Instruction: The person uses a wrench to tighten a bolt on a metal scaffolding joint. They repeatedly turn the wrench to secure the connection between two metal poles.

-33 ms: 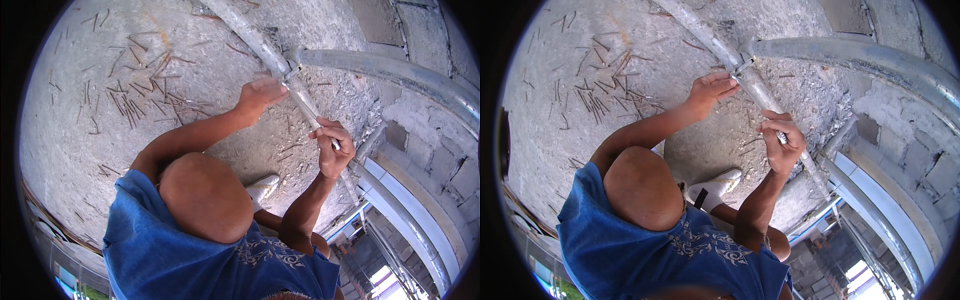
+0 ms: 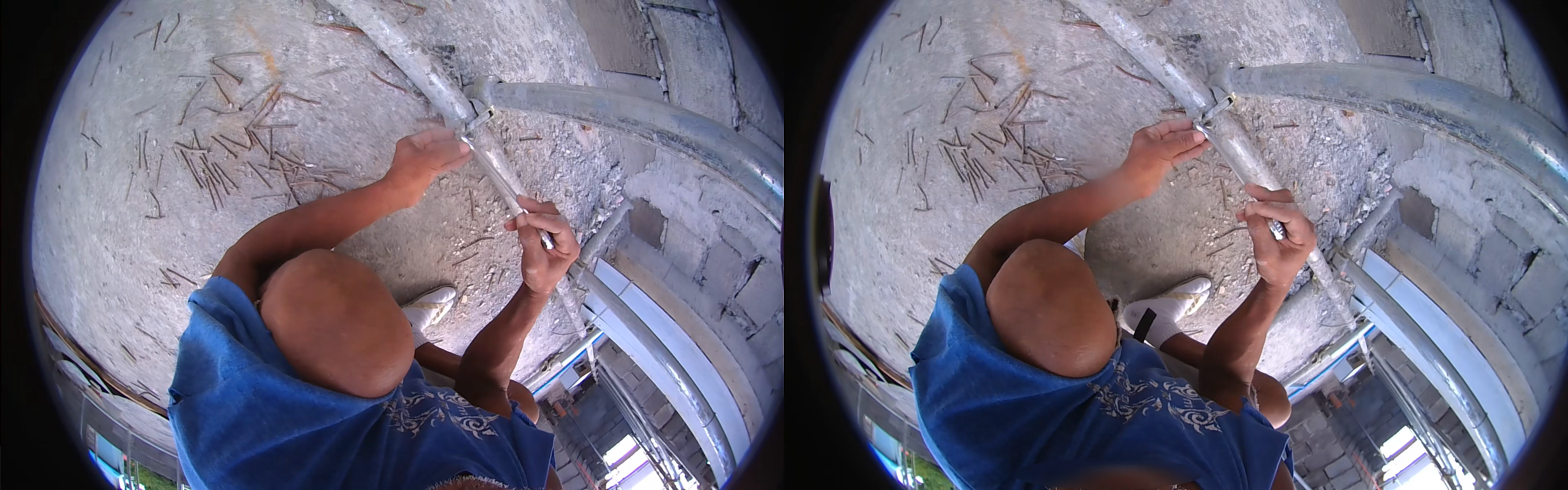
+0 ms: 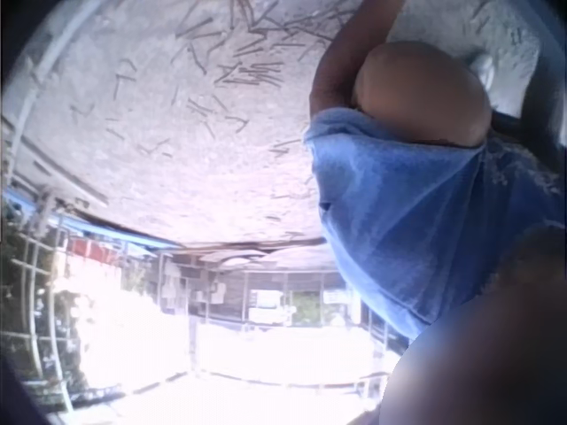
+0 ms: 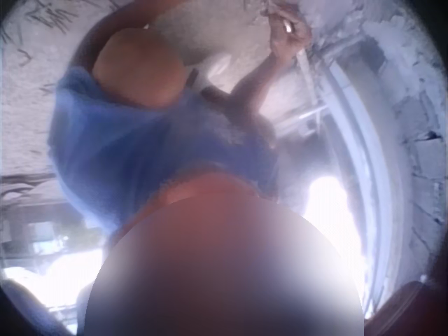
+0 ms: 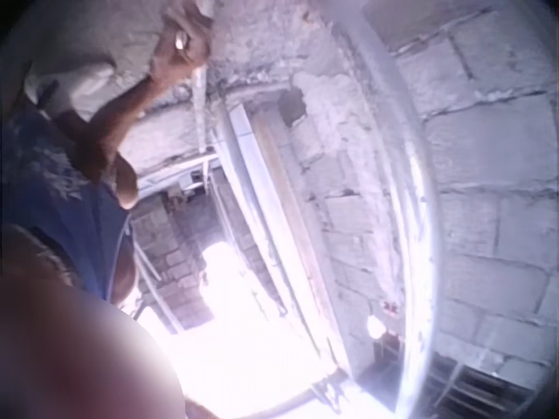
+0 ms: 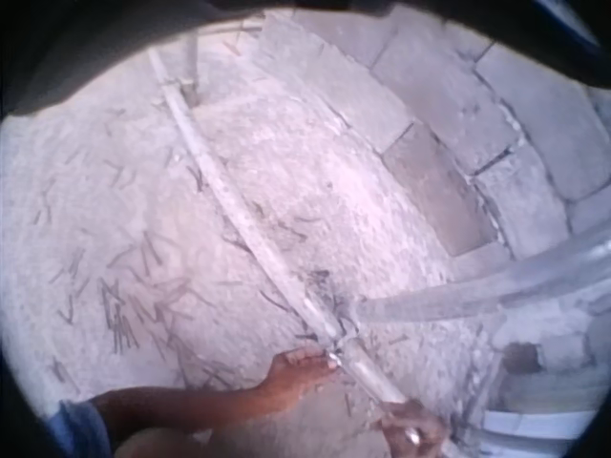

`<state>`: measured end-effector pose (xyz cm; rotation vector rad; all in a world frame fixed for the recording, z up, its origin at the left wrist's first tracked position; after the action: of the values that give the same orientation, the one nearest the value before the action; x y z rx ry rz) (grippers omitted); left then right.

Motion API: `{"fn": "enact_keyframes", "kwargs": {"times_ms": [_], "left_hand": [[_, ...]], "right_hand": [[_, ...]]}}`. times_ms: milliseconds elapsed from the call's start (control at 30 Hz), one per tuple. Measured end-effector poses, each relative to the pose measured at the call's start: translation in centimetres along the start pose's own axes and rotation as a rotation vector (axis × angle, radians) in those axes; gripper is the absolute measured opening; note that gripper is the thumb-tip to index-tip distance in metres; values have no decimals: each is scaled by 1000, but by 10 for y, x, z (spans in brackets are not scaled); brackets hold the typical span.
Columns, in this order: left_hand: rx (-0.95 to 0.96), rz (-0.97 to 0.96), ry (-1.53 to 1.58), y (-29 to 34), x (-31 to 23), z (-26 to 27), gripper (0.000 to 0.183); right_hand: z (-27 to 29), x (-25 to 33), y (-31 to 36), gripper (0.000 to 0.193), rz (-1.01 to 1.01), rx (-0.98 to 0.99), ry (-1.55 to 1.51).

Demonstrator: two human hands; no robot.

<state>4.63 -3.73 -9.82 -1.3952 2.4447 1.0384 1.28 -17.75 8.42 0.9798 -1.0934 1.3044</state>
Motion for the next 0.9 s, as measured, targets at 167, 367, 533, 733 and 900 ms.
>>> {"fn": "enact_keyframes", "kwargs": {"times_ms": [167,367,533,733,900], "left_hand": [[18,2,-18,0,1,-1,34],[-11,26,-77,-1,0,1,34],[-27,85,-120,-1,-4,5,36],[-217,-43,-244,-7,-37,52,25],[-459,-364,-209,7,-90,106,15]], "right_hand": [[8,-10,10,9,-7,-18,44],[-3,-7,-2,14,-59,-60,124],[-29,17,-38,13,-92,91,311],[-98,-6,-96,18,42,218,345],[-214,-82,-99,16,215,418,803]]}}
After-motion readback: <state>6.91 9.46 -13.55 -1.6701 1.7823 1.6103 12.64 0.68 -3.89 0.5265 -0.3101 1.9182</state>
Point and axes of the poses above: each hand's wrist, its own y-axis away from the middle knuckle, its own z-axis out of the back of the hand, x = y × z, the point moved 7 cm from there along -y, towards the middle knuckle, and after that the axes turned 5 degrees about -y, right-handed, at the moved point
